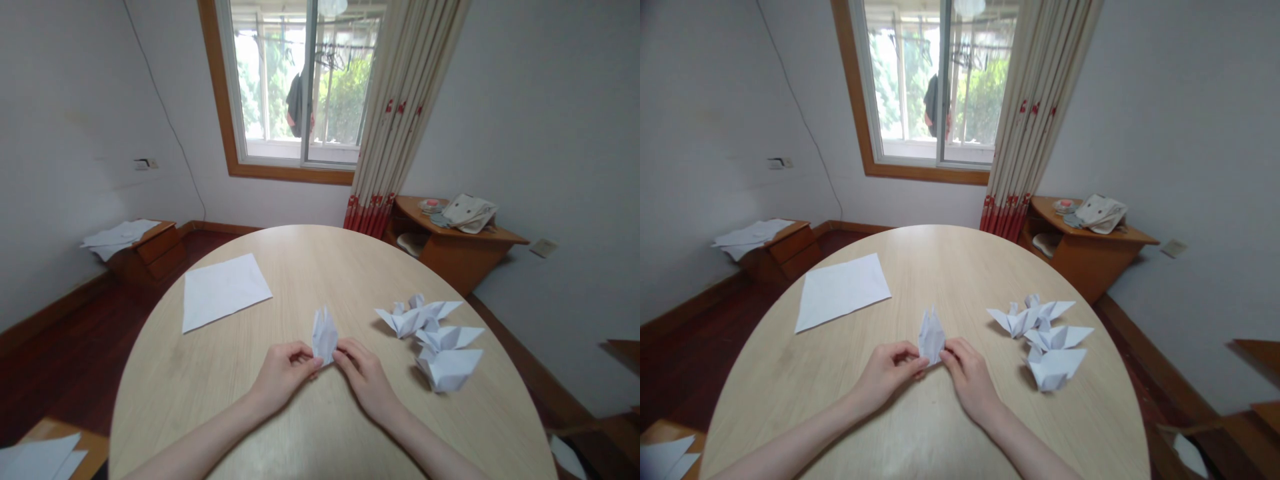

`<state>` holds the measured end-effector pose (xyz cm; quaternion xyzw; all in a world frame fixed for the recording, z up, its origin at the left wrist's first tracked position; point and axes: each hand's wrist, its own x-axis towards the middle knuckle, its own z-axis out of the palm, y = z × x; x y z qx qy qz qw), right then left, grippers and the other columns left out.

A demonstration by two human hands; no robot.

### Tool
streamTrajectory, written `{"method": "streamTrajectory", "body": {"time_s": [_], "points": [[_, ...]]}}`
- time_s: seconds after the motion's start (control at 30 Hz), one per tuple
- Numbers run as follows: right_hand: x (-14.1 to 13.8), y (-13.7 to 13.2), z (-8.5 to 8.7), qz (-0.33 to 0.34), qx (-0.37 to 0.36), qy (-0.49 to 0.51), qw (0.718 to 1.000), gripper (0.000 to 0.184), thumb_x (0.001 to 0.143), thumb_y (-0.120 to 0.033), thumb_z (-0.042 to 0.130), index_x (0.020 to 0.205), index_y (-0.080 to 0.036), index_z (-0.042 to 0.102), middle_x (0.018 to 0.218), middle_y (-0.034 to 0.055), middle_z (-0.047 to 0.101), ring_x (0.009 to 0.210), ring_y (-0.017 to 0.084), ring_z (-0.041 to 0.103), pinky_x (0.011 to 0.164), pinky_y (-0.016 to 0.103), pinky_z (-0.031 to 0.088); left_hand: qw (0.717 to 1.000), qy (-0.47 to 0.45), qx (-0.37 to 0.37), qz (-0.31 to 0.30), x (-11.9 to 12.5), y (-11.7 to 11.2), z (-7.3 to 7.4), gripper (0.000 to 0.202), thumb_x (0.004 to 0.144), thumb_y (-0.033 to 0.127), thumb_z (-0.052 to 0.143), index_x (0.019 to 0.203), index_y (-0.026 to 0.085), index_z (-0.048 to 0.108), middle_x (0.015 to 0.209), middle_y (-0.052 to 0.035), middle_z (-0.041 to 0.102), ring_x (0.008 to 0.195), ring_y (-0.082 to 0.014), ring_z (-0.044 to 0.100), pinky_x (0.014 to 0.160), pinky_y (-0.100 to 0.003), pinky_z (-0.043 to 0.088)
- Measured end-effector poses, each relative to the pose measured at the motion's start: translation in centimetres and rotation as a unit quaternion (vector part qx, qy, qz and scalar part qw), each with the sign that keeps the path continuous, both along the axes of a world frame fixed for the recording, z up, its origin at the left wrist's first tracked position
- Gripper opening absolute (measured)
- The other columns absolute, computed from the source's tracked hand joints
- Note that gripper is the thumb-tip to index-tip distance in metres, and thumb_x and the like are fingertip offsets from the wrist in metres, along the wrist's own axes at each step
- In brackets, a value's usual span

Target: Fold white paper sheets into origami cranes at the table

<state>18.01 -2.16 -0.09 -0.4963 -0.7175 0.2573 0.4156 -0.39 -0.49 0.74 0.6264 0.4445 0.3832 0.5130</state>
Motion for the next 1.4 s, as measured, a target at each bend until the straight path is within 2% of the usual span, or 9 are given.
{"method": "streamTrajectory", "body": {"time_s": [0.13, 0.37, 0.53, 0.77, 0.87, 0.97, 1.17, 1.3, 1.4], "points": [[-0.1, -0.2, 0.2, -0.024, -0.026, 0.017, 0.999, 0.026, 0.09, -0.034, 0.047, 0.082, -0.021, 0.068, 0.083, 0.0067, 0.073, 0.077, 0.022, 0.067, 0.072, 0.032, 0.051, 0.994, 0.057, 0.097, 0.009, 0.3, -0.6, 0.0, 0.022, 0.08, 0.036, 0.064, 0.073, 0.016, 0.071, 0.07, -0.0034, 0.073, 0.06, -0.0156, 0.064, 0.059, -0.023, 0.048], [-0.3, -0.4, 0.3, -0.048, -0.062, 0.06, 0.995, 0.024, 0.083, -0.04, 0.056, 0.08, -0.021, 0.07, 0.077, 0.0056, 0.076, 0.071, 0.024, 0.072, 0.065, 0.032, 0.056, 0.976, 0.109, 0.186, 0.019, 0.4, -0.9, -0.6, 0.027, 0.087, 0.038, 0.058, 0.076, 0.017, 0.07, 0.069, -0.0042, 0.072, 0.06, -0.0147, 0.064, 0.058, -0.021, 0.049], [-0.4, -0.4, -0.1, -0.072, -0.056, 0.06, 0.994, 0.02, 0.082, -0.035, 0.055, 0.078, -0.022, 0.069, 0.075, 0.0055, 0.076, 0.066, 0.023, 0.071, 0.063, 0.032, 0.056, 0.945, 0.139, 0.295, 0.001, 0.3, -1.0, -1.1, 0.027, 0.092, 0.033, 0.053, 0.078, 0.016, 0.068, 0.068, -0.0043, 0.069, 0.059, -0.0138, 0.063, 0.058, -0.02, 0.047], [-0.3, -0.6, -0.3, -0.089, -0.01, 0.003, 0.996, 0.015, 0.085, -0.029, 0.051, 0.08, -0.023, 0.064, 0.074, 0.0042, 0.075, 0.065, 0.022, 0.07, 0.061, 0.03, 0.052, 0.919, 0.161, 0.36, 0.001, 0.3, -1.1, -1.2, 0.034, 0.097, 0.036, 0.046, 0.078, 0.016, 0.066, 0.066, -0.004, 0.068, 0.058, -0.0135, 0.063, 0.057, -0.02, 0.047], [-0.2, -0.8, -0.4, -0.083, 0.022, -0.021, 0.996, 0.014, 0.088, -0.026, 0.05, 0.078, -0.023, 0.06, 0.071, 0.0028, 0.073, 0.062, 0.02, 0.068, 0.06, 0.028, 0.05, 0.921, 0.16, 0.355, -0.001, 0.4, -1.2, -1.1, 0.034, 0.097, 0.036, 0.045, 0.079, 0.016, 0.066, 0.068, -0.0044, 0.068, 0.059, -0.0139, 0.063, 0.058, -0.021, 0.047], [-0.1, -1.0, -0.3, -0.062, 0.092, -0.057, 0.992, 0.016, 0.091, -0.022, 0.046, 0.079, -0.022, 0.058, 0.07, 0.0035, 0.069, 0.063, 0.019, 0.067, 0.06, 0.027, 0.049, 0.94, 0.146, 0.307, 0.008, 0.4, -1.1, -1.1, 0.028, 0.095, 0.034, 0.05, 0.082, 0.017, 0.068, 0.071, -0.0041, 0.071, 0.061, -0.0141, 0.065, 0.06, -0.021, 0.048], [-0.2, -1.2, 0.3, -0.002, 0.187, -0.089, 0.978, 0.02, 0.095, -0.019, 0.039, 0.093, -0.02, 0.059, 0.082, 0.0084, 0.066, 0.078, 0.021, 0.063, 0.068, 0.031, 0.051, 0.965, 0.114, 0.236, 0.013, 0.2, -0.6, -1.1, 0.023, 0.089, 0.03, 0.058, 0.075, 0.017, 0.071, 0.069, -0.0023, 0.072, 0.06, -0.0142, 0.064, 0.06, -0.02, 0.047], [-0.3, -1.1, 0.2, 0.0, 0.176, -0.039, 0.984, 0.012, 0.095, -0.02, 0.045, 0.099, -0.019, 0.057, 0.082, 0.0066, 0.066, 0.074, 0.019, 0.063, 0.066, 0.028, 0.051, 0.97, 0.083, 0.227, 0.001, -0.1, -0.4, -0.9, 0.022, 0.087, 0.028, 0.06, 0.071, 0.017, 0.07, 0.068, -0.0025, 0.071, 0.062, -0.0144, 0.064, 0.062, -0.021, 0.046], [-0.2, -1.1, 0.2, -0.005, 0.112, -0.008, 0.994, 0.011, 0.094, -0.024, 0.048, 0.097, -0.019, 0.057, 0.081, 0.0052, 0.067, 0.072, 0.018, 0.064, 0.067, 0.027, 0.05, 0.981, 0.047, 0.187, -0.003, -0.2, -0.3, -0.7, 0.017, 0.082, 0.026, 0.063, 0.07, 0.017, 0.071, 0.069, -0.0027, 0.071, 0.064, -0.0151, 0.064, 0.064, -0.021, 0.046]]}}
